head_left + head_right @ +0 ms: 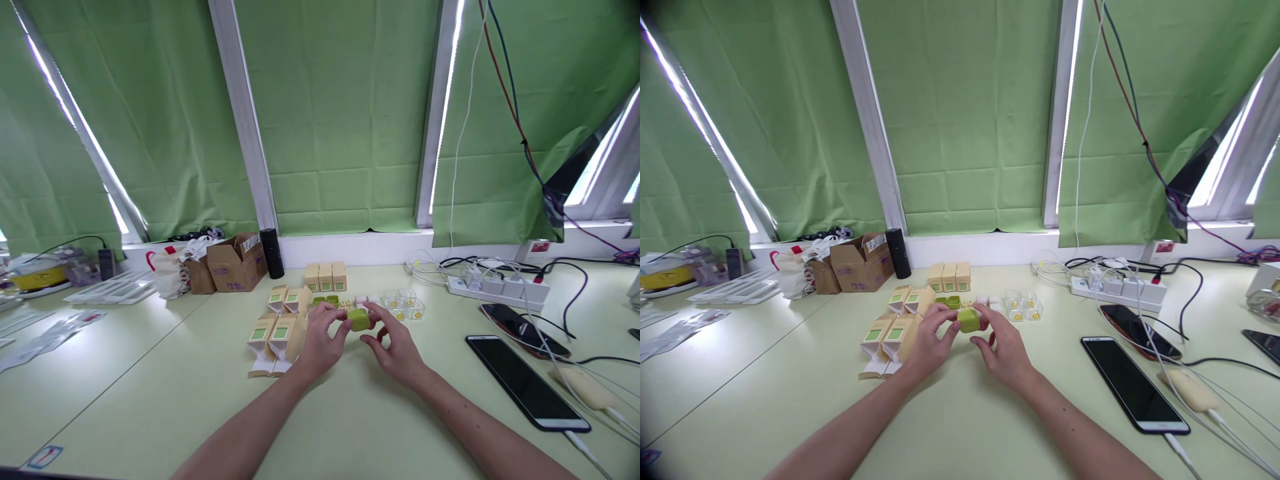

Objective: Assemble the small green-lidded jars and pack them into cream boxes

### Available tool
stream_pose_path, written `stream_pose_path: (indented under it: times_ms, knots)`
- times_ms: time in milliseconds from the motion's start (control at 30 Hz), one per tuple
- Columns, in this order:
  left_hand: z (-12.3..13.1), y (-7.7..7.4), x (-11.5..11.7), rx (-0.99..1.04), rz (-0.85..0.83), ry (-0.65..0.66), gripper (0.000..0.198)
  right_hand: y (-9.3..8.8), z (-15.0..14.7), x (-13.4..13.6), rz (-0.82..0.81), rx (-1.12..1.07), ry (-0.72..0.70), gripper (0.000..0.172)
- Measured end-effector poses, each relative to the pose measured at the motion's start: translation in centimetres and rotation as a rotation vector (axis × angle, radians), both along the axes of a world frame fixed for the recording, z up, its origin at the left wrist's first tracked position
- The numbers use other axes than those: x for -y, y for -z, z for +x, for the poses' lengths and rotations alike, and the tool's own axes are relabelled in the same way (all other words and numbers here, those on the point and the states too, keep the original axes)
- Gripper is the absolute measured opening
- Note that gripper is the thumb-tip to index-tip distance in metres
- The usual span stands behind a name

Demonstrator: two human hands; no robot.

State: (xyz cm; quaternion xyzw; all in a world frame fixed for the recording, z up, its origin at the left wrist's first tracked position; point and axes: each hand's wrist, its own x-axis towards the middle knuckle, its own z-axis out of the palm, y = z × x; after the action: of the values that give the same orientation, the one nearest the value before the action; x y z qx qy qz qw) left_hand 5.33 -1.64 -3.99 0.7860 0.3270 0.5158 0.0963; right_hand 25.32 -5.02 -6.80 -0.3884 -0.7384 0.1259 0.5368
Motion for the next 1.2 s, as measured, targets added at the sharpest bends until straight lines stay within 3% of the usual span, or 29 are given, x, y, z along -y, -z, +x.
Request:
stream_pose_path:
  times_ms: [500, 733, 967, 1200]
  knots:
    - [-0.1, -0.2, 0.1, -0.099, -0.041, -0.033, 0.039, -0.1, -0.1, -0.2, -0.075, -0.038, -0.052, 0.047]
    - [-0.4, -0.5, 0.3, -0.139, 0.057, -0.015, 0.015, -0.8, -0.2, 0.1, -0.134, -0.103, -0.078, 0.043]
    - [-0.5, -0.5, 0.3, -0.186, 0.155, 0.027, 0.043, -0.8, -0.2, 0.0, -0.222, -0.203, -0.145, 0.039]
    - [-0.4, -0.5, 0.4, -0.239, 0.189, 0.044, 0.052, -0.5, -0.3, -0.4, -0.334, -0.370, -0.285, 0.037]
